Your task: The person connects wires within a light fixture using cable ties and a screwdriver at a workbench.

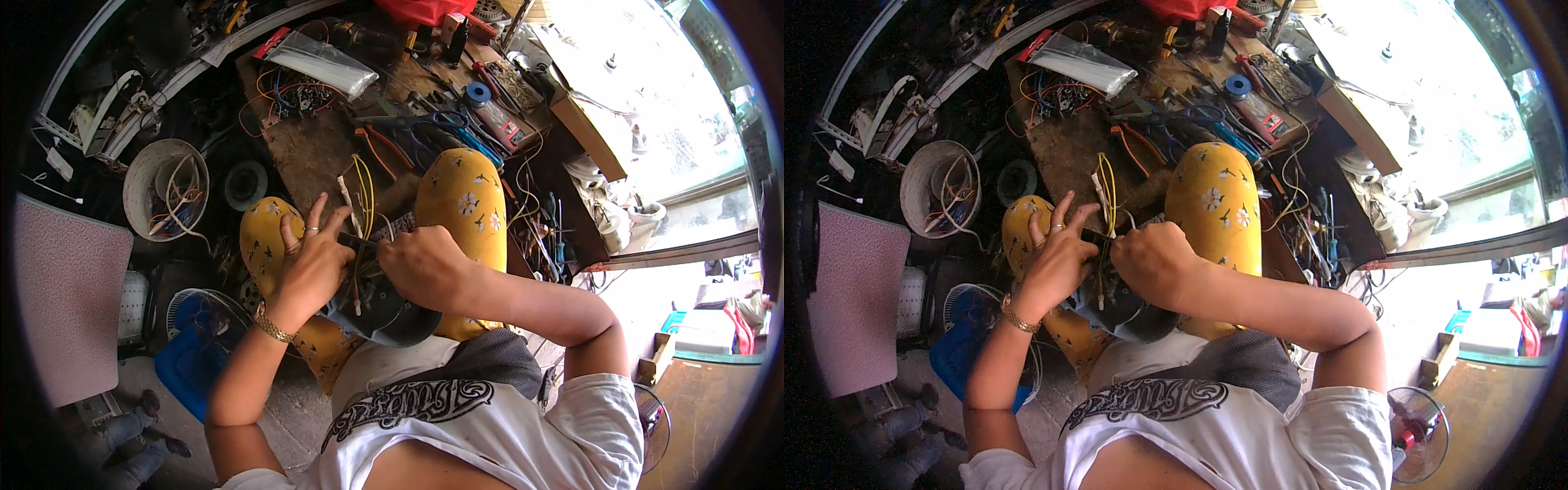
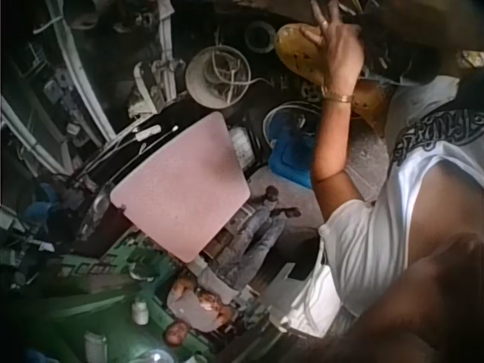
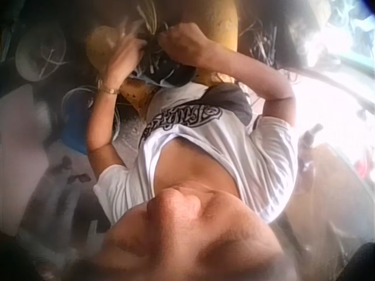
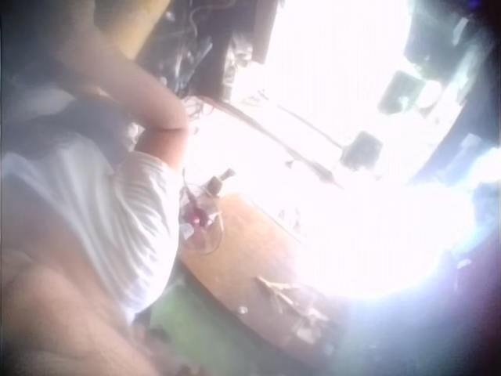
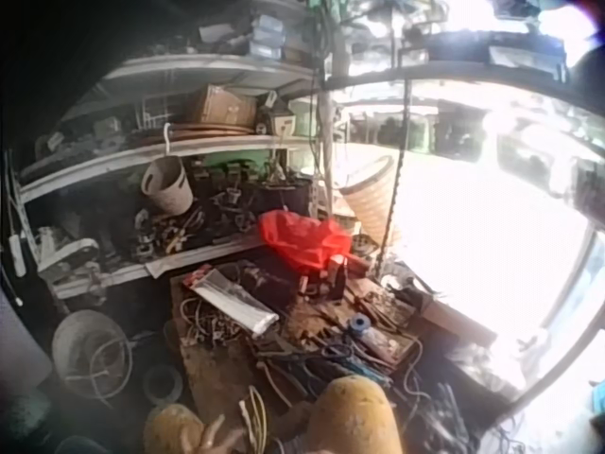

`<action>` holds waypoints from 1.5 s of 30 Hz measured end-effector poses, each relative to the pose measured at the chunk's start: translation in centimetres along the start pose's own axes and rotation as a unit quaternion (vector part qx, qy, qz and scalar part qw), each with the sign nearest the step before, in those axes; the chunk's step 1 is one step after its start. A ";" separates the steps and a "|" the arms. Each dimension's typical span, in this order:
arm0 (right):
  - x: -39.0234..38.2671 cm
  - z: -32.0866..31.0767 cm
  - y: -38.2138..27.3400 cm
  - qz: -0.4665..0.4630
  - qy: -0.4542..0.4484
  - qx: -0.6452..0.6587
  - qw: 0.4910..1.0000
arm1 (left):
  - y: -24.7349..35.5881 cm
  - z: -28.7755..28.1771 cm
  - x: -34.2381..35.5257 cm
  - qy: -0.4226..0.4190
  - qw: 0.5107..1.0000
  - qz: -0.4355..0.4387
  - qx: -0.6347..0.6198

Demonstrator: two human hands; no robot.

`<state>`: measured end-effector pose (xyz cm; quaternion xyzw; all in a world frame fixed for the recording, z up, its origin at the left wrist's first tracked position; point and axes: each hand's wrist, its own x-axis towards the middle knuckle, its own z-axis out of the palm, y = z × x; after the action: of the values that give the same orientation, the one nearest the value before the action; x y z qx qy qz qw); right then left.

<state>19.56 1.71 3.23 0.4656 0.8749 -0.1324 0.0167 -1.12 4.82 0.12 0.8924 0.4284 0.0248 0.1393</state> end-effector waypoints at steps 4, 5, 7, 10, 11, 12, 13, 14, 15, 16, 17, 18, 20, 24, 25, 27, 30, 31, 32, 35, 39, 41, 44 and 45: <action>-1.3 -1.8 0.0 0.026 -0.012 0.000 1.000 | -0.4 -0.3 -0.2 -0.007 0.998 0.046 -0.035; -2.0 -2.2 0.3 0.039 0.002 0.023 0.999 | -0.3 -0.6 -0.5 -0.009 0.997 0.044 -0.063; -3.0 -2.7 1.1 0.045 -0.008 0.032 0.998 | -0.5 -1.0 -1.3 0.027 0.998 0.041 -0.042; -4.2 -1.7 2.5 0.030 0.049 0.138 0.989 | -0.7 -2.0 -2.8 0.071 0.996 0.003 -0.045; -4.3 -1.0 2.7 0.006 0.115 0.235 0.965 | -0.9 -2.1 -3.2 0.077 0.994 -0.036 -0.069; -4.3 -0.7 2.6 0.003 0.116 0.235 0.965 | -1.2 -2.2 -3.6 0.130 0.990 -0.007 -0.054; -4.2 -0.4 2.4 -0.011 0.126 0.309 0.943 | -1.5 -1.9 -3.9 0.131 0.990 -0.009 -0.053; -4.0 0.0 2.2 -0.026 0.134 0.381 0.914 | -1.8 -1.1 -4.3 0.138 0.967 -0.049 -0.206; -3.7 0.5 2.0 -0.027 0.135 0.381 0.914 | -2.0 -0.2 -4.4 0.142 0.920 -0.087 -0.355; -3.2 1.3 1.7 -0.032 0.146 0.418 0.896 | -1.2 1.0 -4.1 0.213 0.864 -0.068 -0.451; -2.7 1.8 1.5 -0.037 0.157 0.455 0.876 | -0.6 1.1 -4.0 0.214 0.864 -0.068 -0.450; -2.2 2.1 1.4 -0.037 0.157 0.454 0.876 | -0.1 1.2 -3.9 0.201 0.836 -0.083 -0.504; -1.4 2.4 1.1 -0.055 0.179 0.451 0.873 | 0.3 2.1 -3.6 0.211 0.800 -0.076 -0.556; -0.4 2.8 0.5 -0.076 0.233 0.441 0.864 | 1.2 2.6 -3.4 0.268 0.836 -0.029 -0.478; -0.4 3.1 0.4 -0.057 0.245 0.472 0.845 | 1.5 2.5 -3.4 0.270 0.835 -0.029 -0.478; -0.5 3.5 -0.2 -0.038 0.254 0.502 0.826 | 2.0 2.1 -3.3 0.275 0.857 -0.032 -0.434; -0.9 3.5 -0.8 0.047 0.251 0.628 0.735 | 2.3 2.0 -3.1 0.296 0.873 -0.021 -0.388; -1.1 3.4 -0.8 0.046 0.264 0.597 0.756 | 2.3 1.9 -3.2 0.296 0.872 -0.022 -0.389; -1.1 3.4 -0.7 0.045 0.277 0.566 0.775 | 2.3 1.7 -3.2 0.289 0.882 -0.021 -0.372; -1.1 3.2 -1.0 0.059 0.278 0.553 0.783 | 2.4 1.6 -3.3 0.293 0.888 -0.016 -0.353; -1.1 2.7 -1.1 0.055 0.270 0.536 0.798 | 2.5 1.2 -3.3 0.293 0.892 -0.015 -0.344; -1.1 2.6 -1.1 0.034 0.283 0.503 0.816 | 2.5 1.1 -3.2 0.292 0.896 -0.007 -0.335; -1.1 2.1 -1.0 0.026 0.275 0.481 0.832 | 2.4 0.7 -3.1 0.289 0.906 0.011 -0.310; -1.1 2.1 -1.0 0.026 0.275 0.481 0.832 | 2.4 0.6 -3.2 0.287 0.911 0.021 -0.294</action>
<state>19.21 -0.22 1.55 0.4545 0.6569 -0.4022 -0.4473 -1.17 0.79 0.43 0.7744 0.4041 0.4080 0.2657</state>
